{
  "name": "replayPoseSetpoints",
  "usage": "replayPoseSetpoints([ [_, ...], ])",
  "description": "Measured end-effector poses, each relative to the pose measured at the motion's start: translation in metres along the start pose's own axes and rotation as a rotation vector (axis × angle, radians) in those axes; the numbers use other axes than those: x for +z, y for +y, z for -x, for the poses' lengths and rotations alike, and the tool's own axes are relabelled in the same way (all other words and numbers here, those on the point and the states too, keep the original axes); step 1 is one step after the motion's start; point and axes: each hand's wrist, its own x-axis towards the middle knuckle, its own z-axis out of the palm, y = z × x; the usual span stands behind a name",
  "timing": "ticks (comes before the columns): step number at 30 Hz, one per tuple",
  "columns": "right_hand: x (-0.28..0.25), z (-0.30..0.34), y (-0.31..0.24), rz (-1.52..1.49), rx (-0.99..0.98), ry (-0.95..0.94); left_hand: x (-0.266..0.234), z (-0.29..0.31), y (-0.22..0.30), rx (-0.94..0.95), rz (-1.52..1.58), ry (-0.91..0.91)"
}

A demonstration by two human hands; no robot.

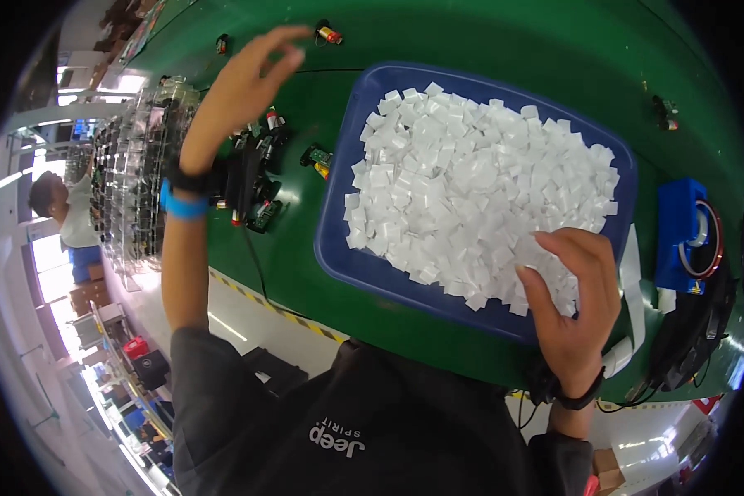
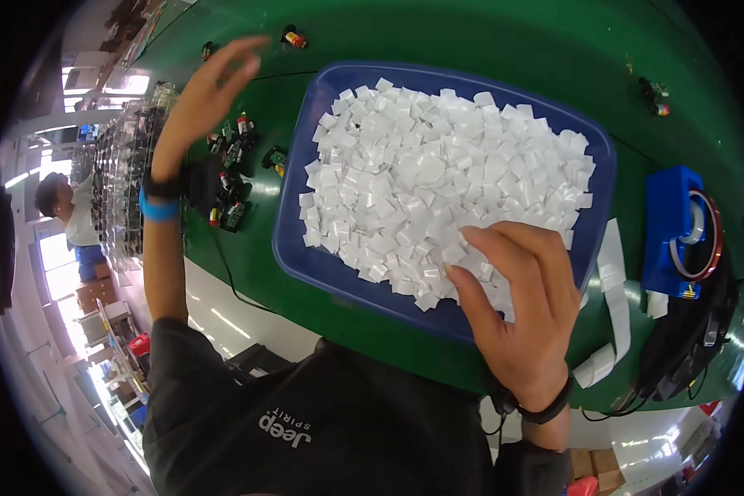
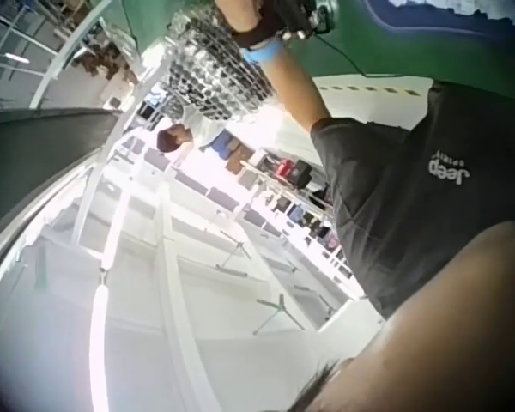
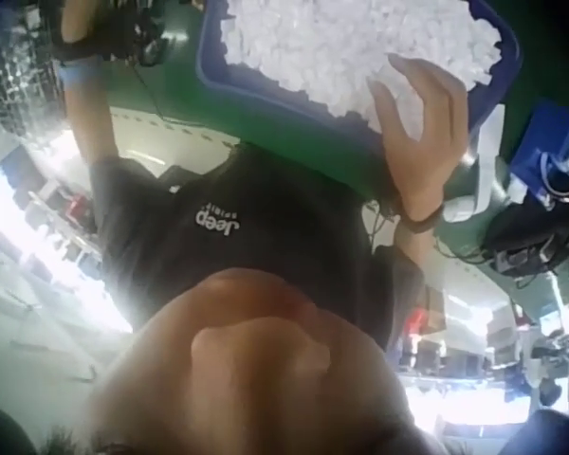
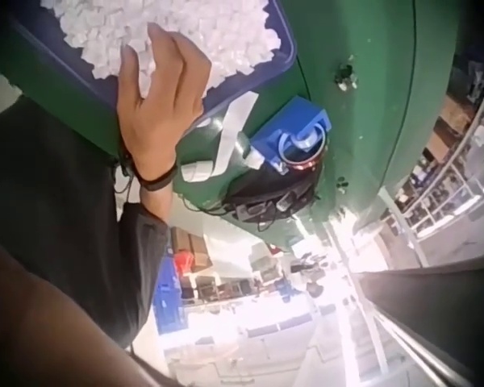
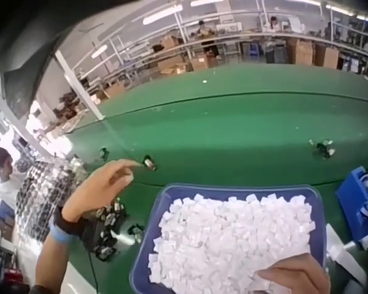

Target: Assembling small electronic components including batteries and circuit boards into plastic housings on a production line.

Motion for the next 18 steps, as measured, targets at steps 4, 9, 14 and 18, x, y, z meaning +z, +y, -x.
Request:
replayPoseSetpoints([
  [4,0.0,-0.004,0.001,-0.026,0.011,-0.012,-0.002,0.051,0.046,0.102,-0.01,-0.255],
  [9,0.004,-0.005,0.006,-0.014,-0.066,-0.014,-0.005,0.082,0.048,-0.009,-0.056,-0.266],
  [14,0.007,-0.005,0.003,-0.046,-0.109,-0.008,-0.013,0.082,0.097,-0.221,0.11,0.052],
  [18,0.006,-0.002,-0.008,-0.2,-0.005,-0.117,0.001,0.072,0.136,0.097,0.042,-0.011],
])
